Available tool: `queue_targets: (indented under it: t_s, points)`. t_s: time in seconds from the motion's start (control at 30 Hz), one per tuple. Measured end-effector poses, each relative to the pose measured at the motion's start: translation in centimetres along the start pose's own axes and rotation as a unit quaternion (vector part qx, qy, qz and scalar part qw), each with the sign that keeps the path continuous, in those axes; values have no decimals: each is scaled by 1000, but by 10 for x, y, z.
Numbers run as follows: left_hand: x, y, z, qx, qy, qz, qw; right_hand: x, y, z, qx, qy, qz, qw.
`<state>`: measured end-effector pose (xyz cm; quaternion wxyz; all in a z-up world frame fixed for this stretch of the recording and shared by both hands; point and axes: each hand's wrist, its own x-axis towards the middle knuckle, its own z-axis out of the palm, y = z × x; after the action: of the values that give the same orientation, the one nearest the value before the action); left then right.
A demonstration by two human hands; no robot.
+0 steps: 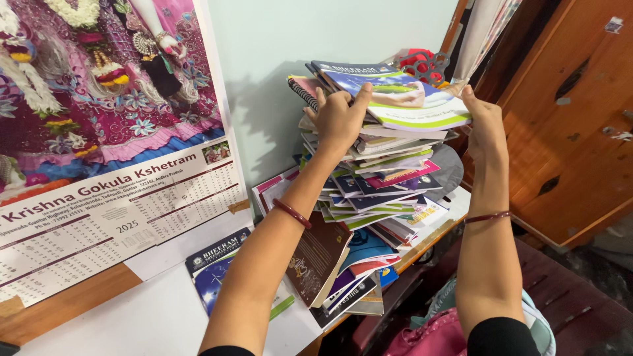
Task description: The person organizes a disorganized pile of books and papers on a desk. They pick up individual items, briefly flip through pages, and place them into a new, neat stack on the right side of the desk. The task involves handling various booklets, notebooks, and loose papers.
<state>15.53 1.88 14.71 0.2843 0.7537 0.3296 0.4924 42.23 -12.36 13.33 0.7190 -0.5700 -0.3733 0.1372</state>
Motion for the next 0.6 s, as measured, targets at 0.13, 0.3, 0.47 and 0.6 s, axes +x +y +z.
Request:
queue_targets:
  t_s: [0.13, 0.3, 0.47, 0.6]
  points:
    - [-7, 13, -12, -63, 65, 43, 995, -23, -24, 5, 39, -25, -43, 998]
    - [-15, 15, -13, -398, 29, 33, 916, -70, -32, 5, 126, -43, -105, 986]
    - [-40, 16, -36, -504, -8, -46, 862, -145, -16, 13, 275, -56, -131, 951]
    - [-78, 17, -64, -519, -11, -22, 855, -201, -10, 49, 349, 14, -72, 934]
